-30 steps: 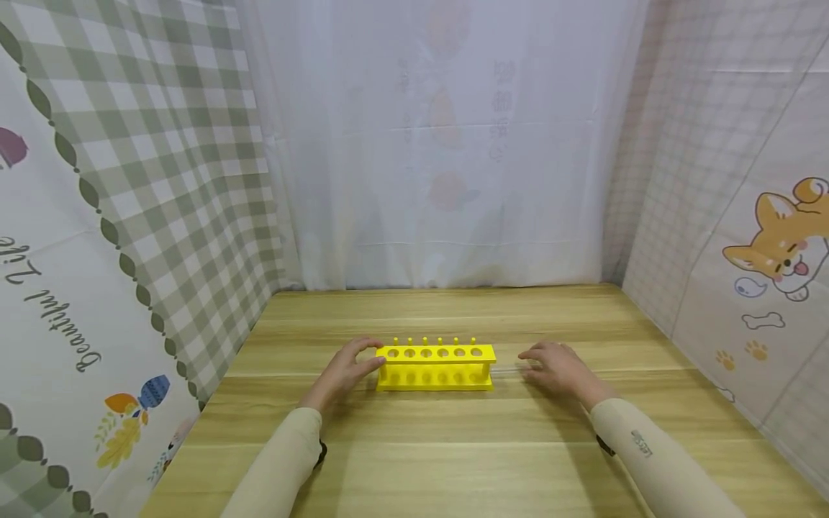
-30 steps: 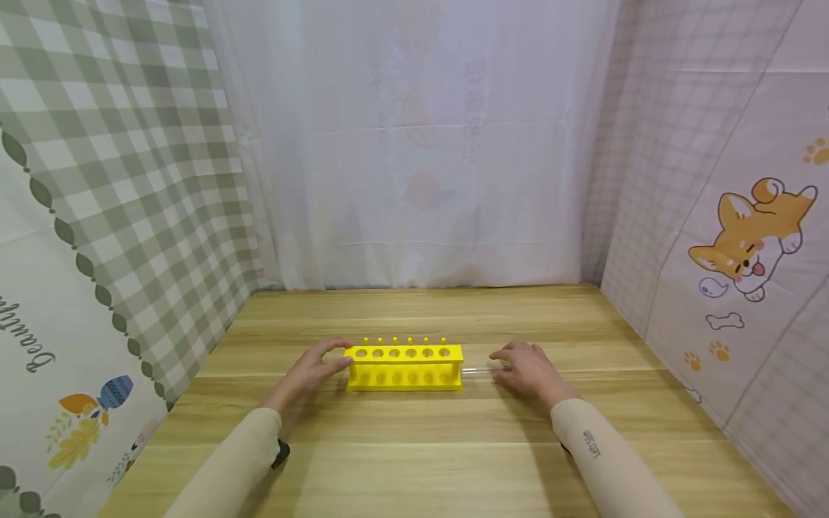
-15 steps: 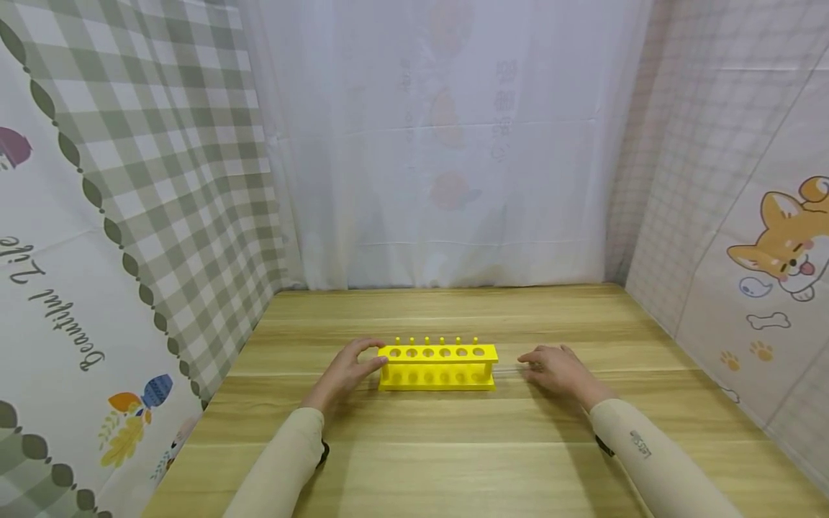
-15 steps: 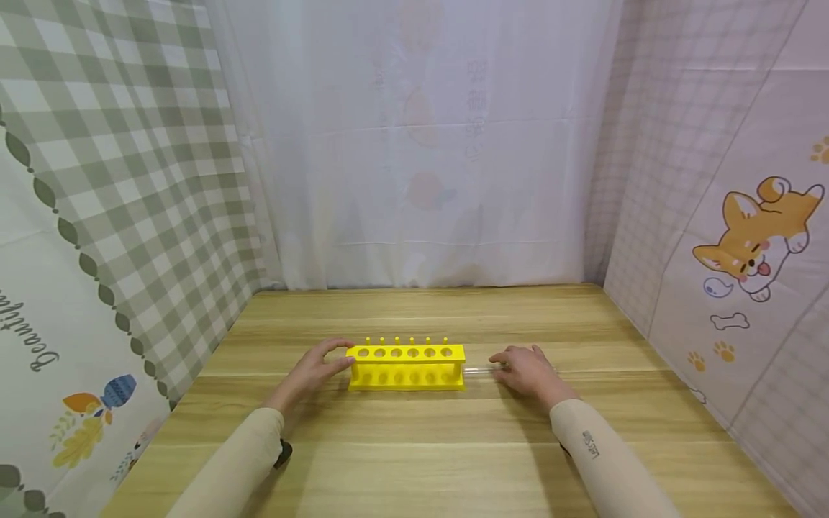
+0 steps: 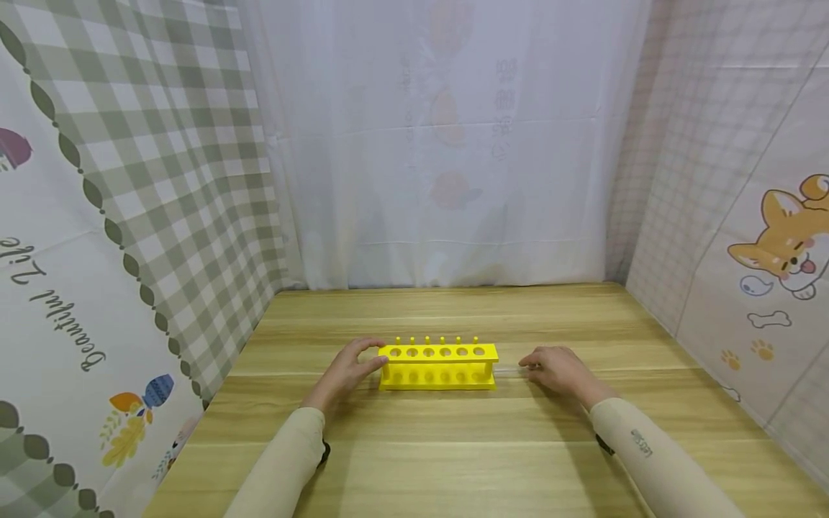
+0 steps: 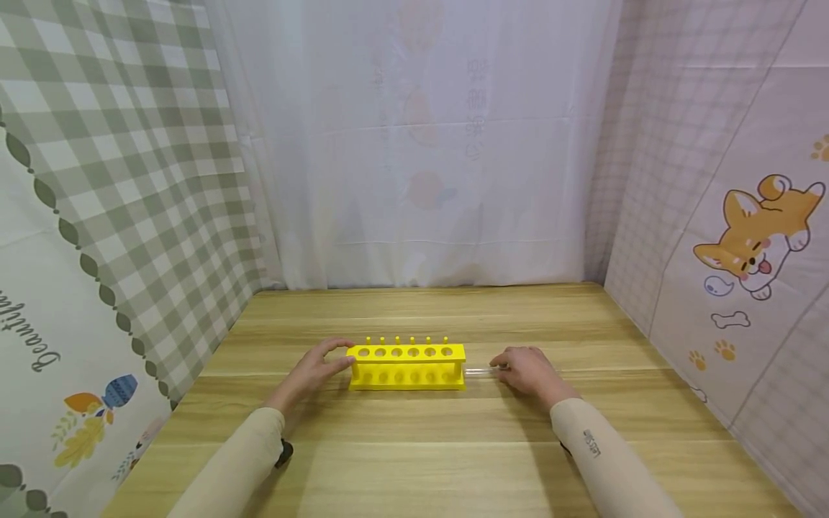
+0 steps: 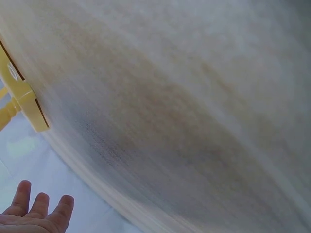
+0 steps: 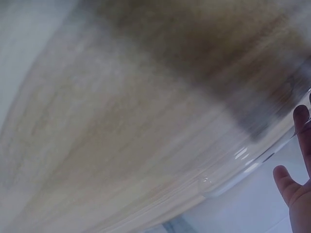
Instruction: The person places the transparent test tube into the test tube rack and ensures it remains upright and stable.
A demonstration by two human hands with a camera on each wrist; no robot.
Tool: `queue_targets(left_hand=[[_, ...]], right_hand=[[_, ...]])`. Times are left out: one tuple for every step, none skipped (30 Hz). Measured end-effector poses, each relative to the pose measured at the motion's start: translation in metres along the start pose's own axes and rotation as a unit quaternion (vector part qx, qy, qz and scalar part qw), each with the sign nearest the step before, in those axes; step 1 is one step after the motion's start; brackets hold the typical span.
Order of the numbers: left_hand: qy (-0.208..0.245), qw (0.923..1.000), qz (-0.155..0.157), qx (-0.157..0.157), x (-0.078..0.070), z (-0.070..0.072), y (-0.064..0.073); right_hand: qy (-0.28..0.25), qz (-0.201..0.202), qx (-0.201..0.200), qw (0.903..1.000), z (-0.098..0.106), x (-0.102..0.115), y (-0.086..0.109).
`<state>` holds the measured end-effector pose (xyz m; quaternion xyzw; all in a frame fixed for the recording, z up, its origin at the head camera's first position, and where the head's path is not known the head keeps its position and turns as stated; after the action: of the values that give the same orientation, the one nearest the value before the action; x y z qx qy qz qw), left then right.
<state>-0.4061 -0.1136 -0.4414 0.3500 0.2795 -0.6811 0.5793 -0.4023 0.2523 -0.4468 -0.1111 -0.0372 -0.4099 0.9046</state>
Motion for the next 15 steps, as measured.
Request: queue_targets(left_hand=[[0.0, 1.0, 0.001, 0.0, 0.0, 0.0, 0.0], [0.0, 1.0, 0.002, 0.001, 0.0, 0.0, 0.0], [0.0, 1.0, 0.003, 0.001, 0.001, -0.001, 0.0], [0.0, 1.0, 0.005, 0.002, 0.001, -0.001, 0.0], [0.001, 1.0, 0.006, 0.002, 0.001, -0.001, 0.0], [0.002, 1.0, 0.007, 0.002, 0.002, -0.001, 0.0], [0.002, 1.0, 0.008, 0.002, 0.002, -0.001, 0.0], [0.003, 1.0, 0.009, 0.003, 0.002, -0.001, -0.001], [0.004, 0.9999, 0.009, 0.002, 0.002, -0.001, -0.001], [0.004, 1.0, 0.009, 0.002, 0.002, -0.001, 0.0], [0.004, 1.0, 0.009, 0.001, 0.002, -0.001, 0.0], [0.004, 0.9999, 0.009, 0.001, 0.002, -0.001, 0.0], [0.004, 0.9999, 0.011, 0.001, 0.003, -0.001, 0.0], [0.005, 0.9999, 0.012, 0.001, 0.003, -0.001, 0.0], [0.005, 0.9999, 0.013, 0.001, 0.003, -0.001, 0.0]], right_hand=[[0.001, 0.0, 0.001, 1.0, 0.0, 0.0, 0.0], [0.001, 0.001, 0.001, 1.0, 0.001, 0.0, 0.0], [0.001, 0.001, 0.001, 1.0, 0.001, 0.0, 0.001], [-0.001, 0.001, 0.001, 1.0, 0.002, 0.0, 0.001], [-0.001, 0.002, 0.001, 1.0, 0.002, 0.0, 0.002], [-0.003, 0.002, -0.001, 1.0, 0.003, -0.001, 0.002], [-0.005, 0.002, -0.002, 1.0, 0.003, -0.001, 0.003], [-0.007, 0.003, -0.004, 1.0, 0.004, -0.002, 0.004], [-0.009, 0.001, -0.006, 0.9999, 0.006, -0.002, 0.005], [-0.012, -0.001, -0.009, 0.9999, 0.007, -0.003, 0.005], [-0.013, -0.002, -0.01, 0.9999, 0.008, -0.004, 0.006], [-0.013, -0.003, -0.011, 0.9998, 0.009, -0.004, 0.006], [-0.014, -0.004, -0.013, 0.9998, 0.01, -0.005, 0.006], [-0.016, -0.008, -0.014, 0.9997, 0.011, -0.005, 0.006], [-0.02, -0.013, -0.015, 0.9996, 0.012, -0.007, 0.007]])
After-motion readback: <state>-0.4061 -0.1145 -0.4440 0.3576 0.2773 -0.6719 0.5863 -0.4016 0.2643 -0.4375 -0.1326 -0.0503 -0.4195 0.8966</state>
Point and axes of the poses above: each hand's wrist, its own y-axis away from the middle knuckle, its own z-axis out of the back of the hand, x = y × z, the point moved 10 cm from there along -y, towards the middle knuckle, and after that the axes turned 12 degrees about z, right-handed, at the moved point
